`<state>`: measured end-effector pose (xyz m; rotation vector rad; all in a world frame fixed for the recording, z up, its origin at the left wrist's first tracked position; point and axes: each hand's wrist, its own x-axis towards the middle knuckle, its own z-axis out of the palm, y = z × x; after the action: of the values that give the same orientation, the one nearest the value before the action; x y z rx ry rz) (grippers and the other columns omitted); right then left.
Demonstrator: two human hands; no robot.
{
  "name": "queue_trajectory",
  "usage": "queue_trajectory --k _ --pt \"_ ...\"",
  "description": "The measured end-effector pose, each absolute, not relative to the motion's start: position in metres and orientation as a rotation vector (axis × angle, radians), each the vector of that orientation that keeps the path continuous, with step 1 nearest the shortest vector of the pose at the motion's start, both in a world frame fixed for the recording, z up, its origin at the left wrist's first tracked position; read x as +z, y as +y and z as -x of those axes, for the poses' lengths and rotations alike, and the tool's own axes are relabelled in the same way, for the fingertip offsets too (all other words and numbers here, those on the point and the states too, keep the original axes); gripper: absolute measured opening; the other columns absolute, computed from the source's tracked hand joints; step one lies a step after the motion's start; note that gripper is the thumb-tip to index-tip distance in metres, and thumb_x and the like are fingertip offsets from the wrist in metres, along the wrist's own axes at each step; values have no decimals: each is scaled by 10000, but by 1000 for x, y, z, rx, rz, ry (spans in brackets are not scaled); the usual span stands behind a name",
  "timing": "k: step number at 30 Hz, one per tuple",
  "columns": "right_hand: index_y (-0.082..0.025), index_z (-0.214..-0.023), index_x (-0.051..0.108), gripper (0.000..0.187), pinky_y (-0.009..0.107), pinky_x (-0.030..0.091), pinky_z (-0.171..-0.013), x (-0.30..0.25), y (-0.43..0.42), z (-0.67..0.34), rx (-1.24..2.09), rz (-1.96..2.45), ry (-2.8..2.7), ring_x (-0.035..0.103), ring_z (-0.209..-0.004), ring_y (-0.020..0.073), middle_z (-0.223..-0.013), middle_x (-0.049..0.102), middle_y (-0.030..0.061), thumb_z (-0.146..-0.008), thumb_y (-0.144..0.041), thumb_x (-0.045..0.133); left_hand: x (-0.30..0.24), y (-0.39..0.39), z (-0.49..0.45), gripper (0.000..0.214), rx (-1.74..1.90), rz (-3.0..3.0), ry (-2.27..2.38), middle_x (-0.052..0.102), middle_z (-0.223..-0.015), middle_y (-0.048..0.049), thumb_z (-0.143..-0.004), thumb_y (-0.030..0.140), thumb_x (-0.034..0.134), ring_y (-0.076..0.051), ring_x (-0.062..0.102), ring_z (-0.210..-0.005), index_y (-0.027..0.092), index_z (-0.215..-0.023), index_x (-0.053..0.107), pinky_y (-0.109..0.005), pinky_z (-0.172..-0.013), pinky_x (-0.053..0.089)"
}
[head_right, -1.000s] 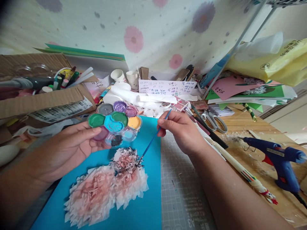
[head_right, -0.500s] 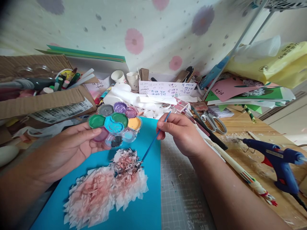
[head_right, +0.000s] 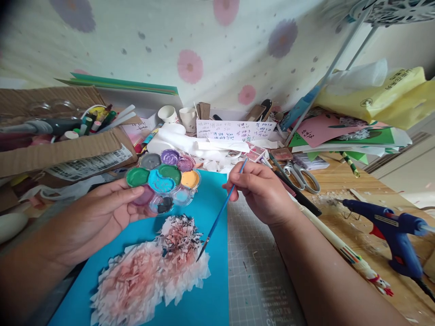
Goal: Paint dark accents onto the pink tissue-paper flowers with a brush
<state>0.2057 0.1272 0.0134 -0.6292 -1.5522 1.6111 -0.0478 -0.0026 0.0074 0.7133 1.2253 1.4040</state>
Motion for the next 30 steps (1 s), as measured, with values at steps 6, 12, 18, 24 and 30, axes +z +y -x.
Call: queue_trajectory --k 6,12,18,24,30 --pt "-235 -721 739 131 246 507 -567 19 121 -202 1432 554 -1256 630 -606 123 -696 709 -11 -738 -320 836 8 -4 46 105 1417 -723 1204 786 -883 -21 -805 302 779 -215 688 -806 233 -884 772 -358 -716 585" --pt "-247 -791 780 84 249 524 -603 16 114 -199 1400 530 -1357 623 -619 121 -762 743 18 -785 -322 818 9 -5 45 177 1403 -709 1185 771 -898 -60 -809 329 767 -231 676 -789 220 -948 780 -402 -728 584" --pt "-278 -835 793 63 301 559 -633 10 112 -200 1343 542 -1463 653 -641 156 -789 747 25 -813 -336 795 9 -3 42 135 1435 -655 1166 738 -827 -64 -757 302 801 -231 656 -755 207 -850 774 -394 -681 568" --pt "-263 -818 798 70 325 573 -651 7 113 -201 1377 574 -1539 677 -682 182 -785 753 38 -798 -329 811 7 -4 44 166 1397 -688 1186 739 -859 -62 -791 339 776 -234 677 -758 216 -901 780 -419 -738 557" --pt "-238 -723 772 139 306 549 -620 9 113 -198 1371 620 -1476 644 -609 160 -694 718 22 -770 -357 826 8 -6 44 167 1404 -689 1164 752 -871 -68 -785 339 781 -238 681 -757 216 -897 779 -417 -732 557"
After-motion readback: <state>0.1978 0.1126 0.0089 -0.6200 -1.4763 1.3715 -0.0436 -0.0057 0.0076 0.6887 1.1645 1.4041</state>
